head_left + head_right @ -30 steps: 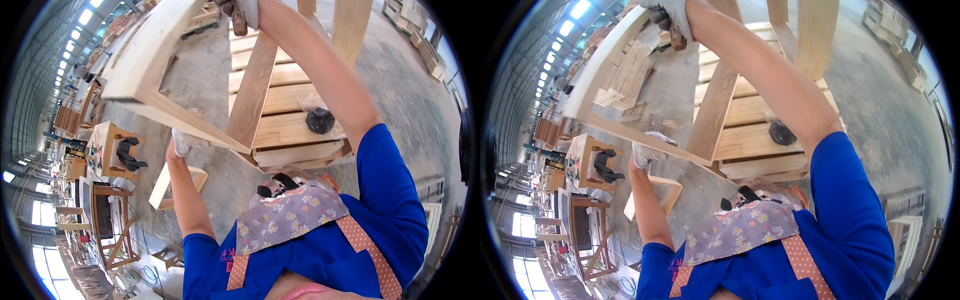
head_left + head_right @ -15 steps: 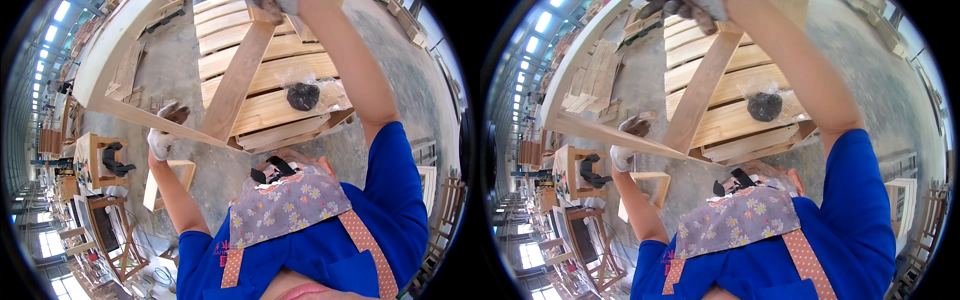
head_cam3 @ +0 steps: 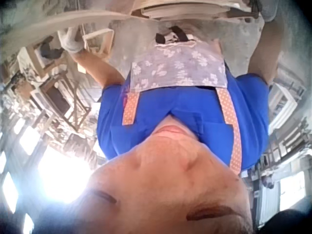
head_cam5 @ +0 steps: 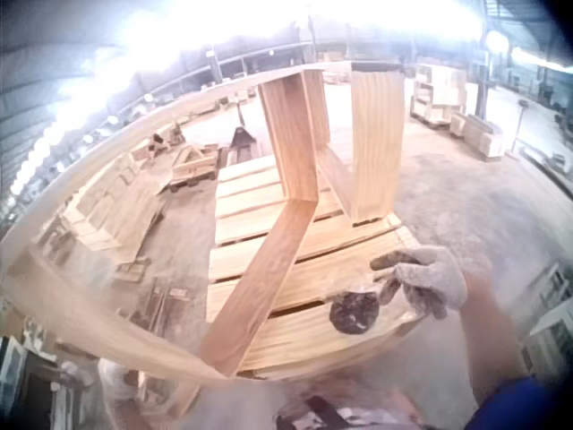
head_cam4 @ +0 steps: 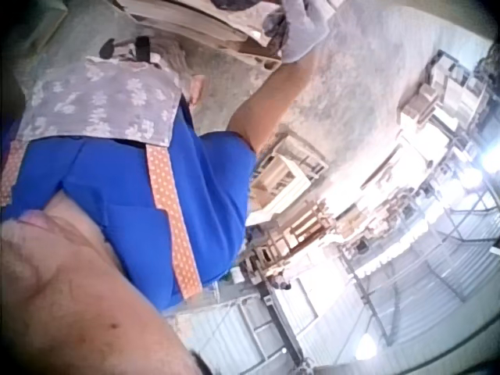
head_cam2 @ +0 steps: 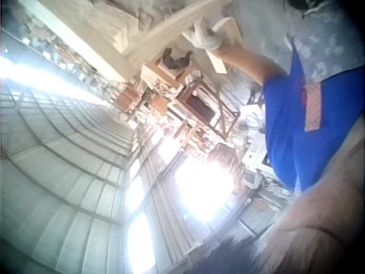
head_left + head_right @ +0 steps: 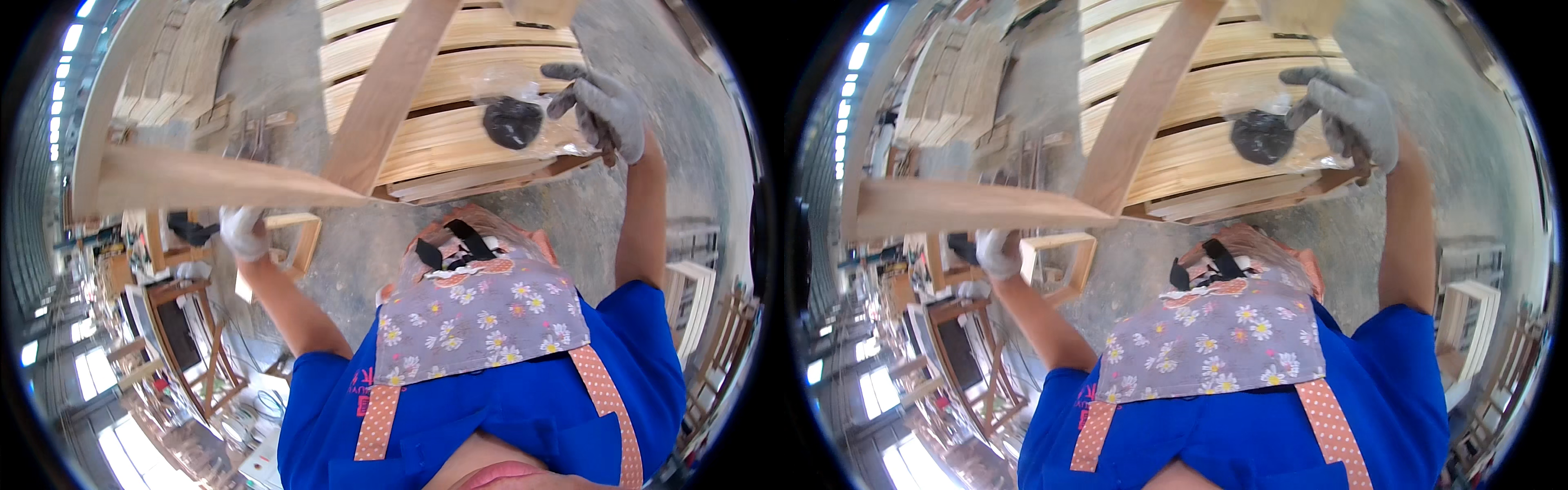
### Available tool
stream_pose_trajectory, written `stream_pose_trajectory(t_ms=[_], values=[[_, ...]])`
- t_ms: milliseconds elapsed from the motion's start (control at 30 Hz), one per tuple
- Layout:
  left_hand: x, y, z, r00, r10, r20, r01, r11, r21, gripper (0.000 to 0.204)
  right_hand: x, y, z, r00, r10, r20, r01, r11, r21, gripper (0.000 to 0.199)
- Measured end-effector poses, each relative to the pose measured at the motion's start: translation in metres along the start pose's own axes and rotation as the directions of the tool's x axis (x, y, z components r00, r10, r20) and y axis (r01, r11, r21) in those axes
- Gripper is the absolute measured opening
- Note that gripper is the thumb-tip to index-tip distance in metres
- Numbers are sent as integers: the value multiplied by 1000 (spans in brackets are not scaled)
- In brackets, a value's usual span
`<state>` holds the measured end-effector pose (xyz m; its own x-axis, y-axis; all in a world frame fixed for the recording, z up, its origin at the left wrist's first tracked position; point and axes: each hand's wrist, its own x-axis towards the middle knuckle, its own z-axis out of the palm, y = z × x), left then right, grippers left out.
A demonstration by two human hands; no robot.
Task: The person applies a dark filler material to the joints and edges of wooden frames using a putty knife. The person picks up each frame, applies the filler, and then sets the frame aside on a wooden pallet.
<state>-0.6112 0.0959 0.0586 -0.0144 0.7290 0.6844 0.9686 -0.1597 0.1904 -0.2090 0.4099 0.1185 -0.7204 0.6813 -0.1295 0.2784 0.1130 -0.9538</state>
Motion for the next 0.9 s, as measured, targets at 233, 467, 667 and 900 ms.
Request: stream_pose_trajectory(t_ms=[233, 467, 667, 900], values=[[11, 114, -11, 470, -233, 851, 873, 263, -410, 34, -47, 30, 13, 938, 325, -121, -336, 938, -88, 44], [109, 153, 183, 831, -255, 495, 513, 695, -504, 67, -55, 45, 34, 921, 386, -50, -356, 888, 291, 38], [121, 140, 267, 867, -51, 496, 305, 841, -447, 66, -52, 84, 62, 933, 358, -47, -282, 804, 524, 31], [110, 134, 284, 876, -86, 475, 407, 662, -630, 41, -49, 83, 70, 927, 375, 23, -320, 755, 573, 33]])
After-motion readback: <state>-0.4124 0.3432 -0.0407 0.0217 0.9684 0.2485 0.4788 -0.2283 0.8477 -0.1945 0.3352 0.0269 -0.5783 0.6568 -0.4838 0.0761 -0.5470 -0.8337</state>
